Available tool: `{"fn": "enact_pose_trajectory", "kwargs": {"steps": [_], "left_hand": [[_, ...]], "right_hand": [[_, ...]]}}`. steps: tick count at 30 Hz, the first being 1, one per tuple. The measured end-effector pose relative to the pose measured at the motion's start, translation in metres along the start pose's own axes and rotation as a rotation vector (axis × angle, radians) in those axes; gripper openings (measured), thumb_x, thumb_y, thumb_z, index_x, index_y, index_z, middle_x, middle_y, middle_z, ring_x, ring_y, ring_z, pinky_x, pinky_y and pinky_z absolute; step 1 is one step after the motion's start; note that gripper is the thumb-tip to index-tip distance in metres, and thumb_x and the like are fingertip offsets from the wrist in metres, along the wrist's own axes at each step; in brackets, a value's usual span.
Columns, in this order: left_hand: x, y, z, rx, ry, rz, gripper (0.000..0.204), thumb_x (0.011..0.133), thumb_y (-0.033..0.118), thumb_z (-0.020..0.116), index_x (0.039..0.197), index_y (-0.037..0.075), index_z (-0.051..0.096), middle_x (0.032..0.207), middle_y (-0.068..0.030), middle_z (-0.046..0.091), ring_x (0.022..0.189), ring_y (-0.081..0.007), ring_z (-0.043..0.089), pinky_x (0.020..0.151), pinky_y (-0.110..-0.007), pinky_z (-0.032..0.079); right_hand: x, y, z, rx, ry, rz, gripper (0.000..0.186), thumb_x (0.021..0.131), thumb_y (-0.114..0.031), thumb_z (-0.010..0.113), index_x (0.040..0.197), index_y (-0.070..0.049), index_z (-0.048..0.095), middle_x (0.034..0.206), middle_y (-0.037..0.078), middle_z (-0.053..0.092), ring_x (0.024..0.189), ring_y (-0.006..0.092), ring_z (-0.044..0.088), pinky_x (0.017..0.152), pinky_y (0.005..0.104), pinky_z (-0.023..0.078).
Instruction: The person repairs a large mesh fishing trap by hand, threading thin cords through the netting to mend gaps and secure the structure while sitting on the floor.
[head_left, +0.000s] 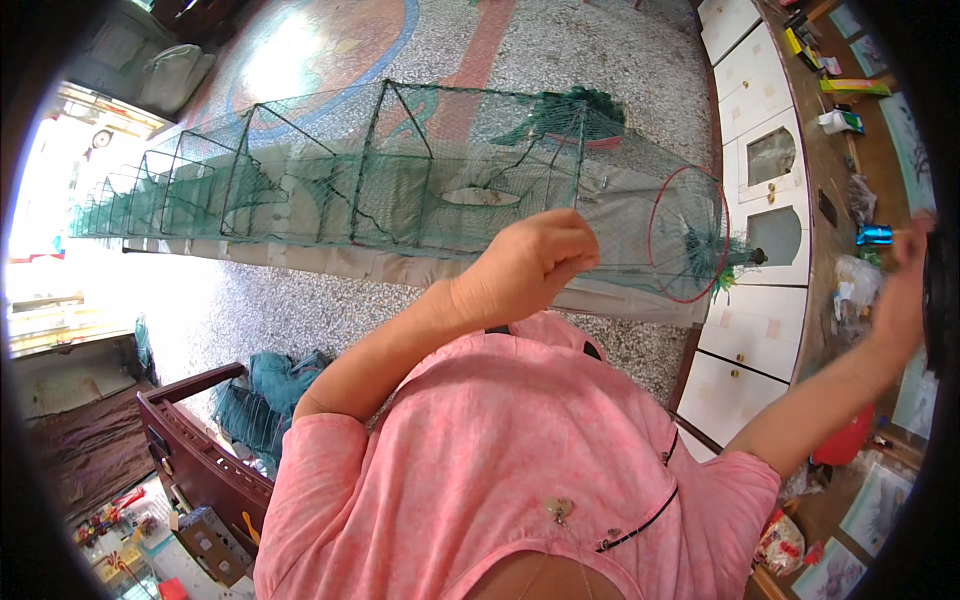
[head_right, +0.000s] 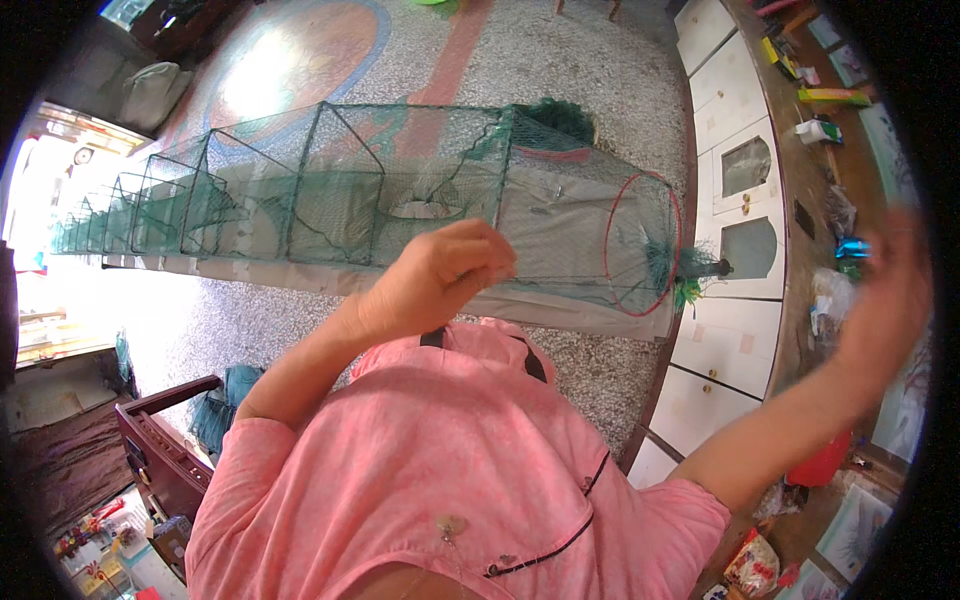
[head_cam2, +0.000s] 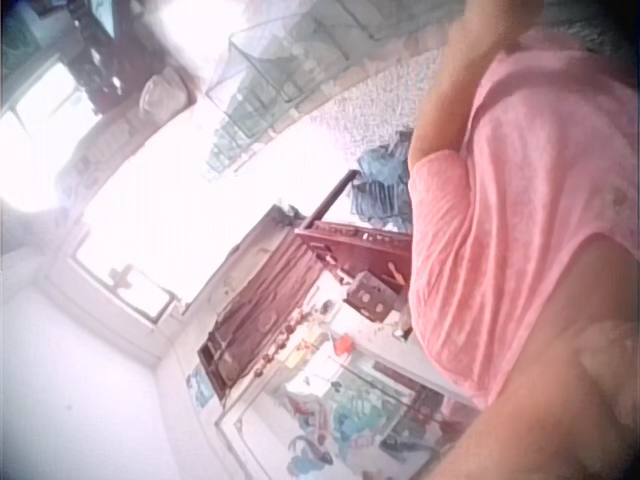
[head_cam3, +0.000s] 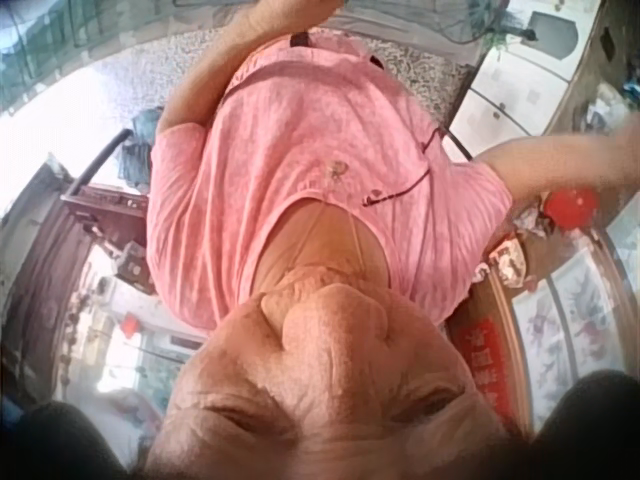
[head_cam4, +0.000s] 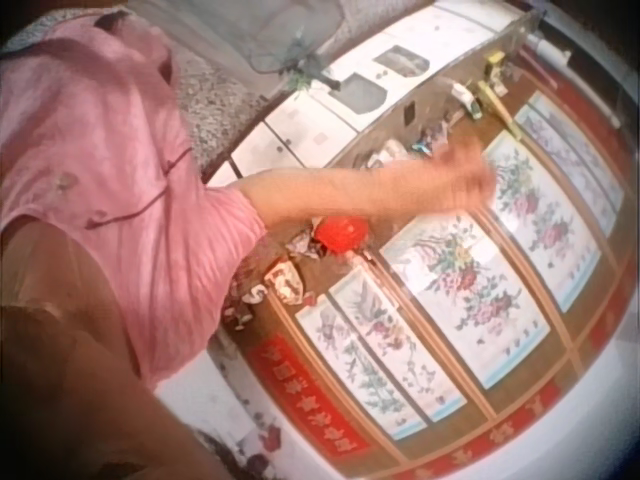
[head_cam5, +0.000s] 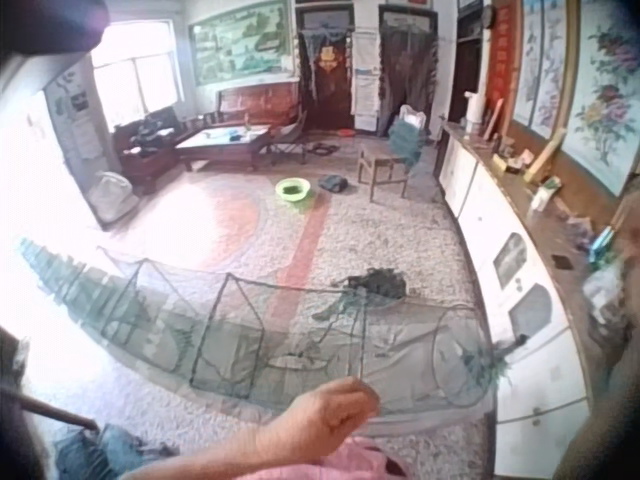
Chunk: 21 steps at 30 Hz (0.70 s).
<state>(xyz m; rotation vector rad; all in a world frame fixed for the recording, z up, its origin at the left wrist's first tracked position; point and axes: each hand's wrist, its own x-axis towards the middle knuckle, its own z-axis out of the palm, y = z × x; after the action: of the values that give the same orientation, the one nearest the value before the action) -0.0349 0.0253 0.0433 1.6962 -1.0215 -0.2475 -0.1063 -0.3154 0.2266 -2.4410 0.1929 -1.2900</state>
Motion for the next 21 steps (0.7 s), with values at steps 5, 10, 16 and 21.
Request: {"fn": "enact_pose_trajectory", "kwargs": {"steps": [5,10,16,21], "left_hand": [[-0.021,0.000,0.003,0.224,0.106,0.016,0.010,0.079,0.000,0.059,0.088,0.001,0.062,0.095,-0.0124,0.057,0.088,-0.0300,0.056,0.077,-0.035,0.046],[-0.025,-0.002,0.002,0.309,0.177,-0.015,0.010,0.079,0.001,0.060,0.088,0.003,0.063,0.102,-0.0146,0.056,0.089,-0.0320,0.056,0.076,-0.037,0.046],[-0.022,-0.020,0.001,0.195,0.179,-0.062,0.008,0.082,0.007,0.060,0.087,0.002,0.064,0.114,-0.0189,0.055,0.095,-0.0311,0.059,0.076,-0.034,0.048],[-0.018,-0.025,-0.005,-0.148,0.132,-0.380,0.012,0.084,0.012,0.062,0.090,0.003,0.068,0.121,-0.0168,0.054,0.104,-0.0227,0.057,0.081,-0.030,0.047]], "right_hand": [[-0.070,-0.059,0.107,0.394,-0.673,0.001,0.010,0.081,-0.001,0.061,0.091,-0.004,0.061,0.086,0.001,0.058,0.076,0.0092,0.053,0.068,0.0228,0.043],[-0.108,-0.070,0.149,0.265,-0.853,-0.038,0.007,0.076,-0.007,0.066,0.082,-0.005,0.063,0.079,0.006,0.056,0.079,0.0226,0.056,0.068,0.0310,0.044],[-0.127,-0.064,0.169,0.188,-0.821,-0.173,0.007,0.074,-0.010,0.068,0.079,-0.007,0.064,0.079,0.004,0.057,0.081,0.0243,0.054,0.070,0.0344,0.044],[-0.140,-0.062,0.179,0.296,-0.806,-0.114,0.010,0.073,-0.008,0.068,0.081,-0.006,0.062,0.078,0.005,0.057,0.079,0.0238,0.054,0.069,0.0337,0.044]]}}
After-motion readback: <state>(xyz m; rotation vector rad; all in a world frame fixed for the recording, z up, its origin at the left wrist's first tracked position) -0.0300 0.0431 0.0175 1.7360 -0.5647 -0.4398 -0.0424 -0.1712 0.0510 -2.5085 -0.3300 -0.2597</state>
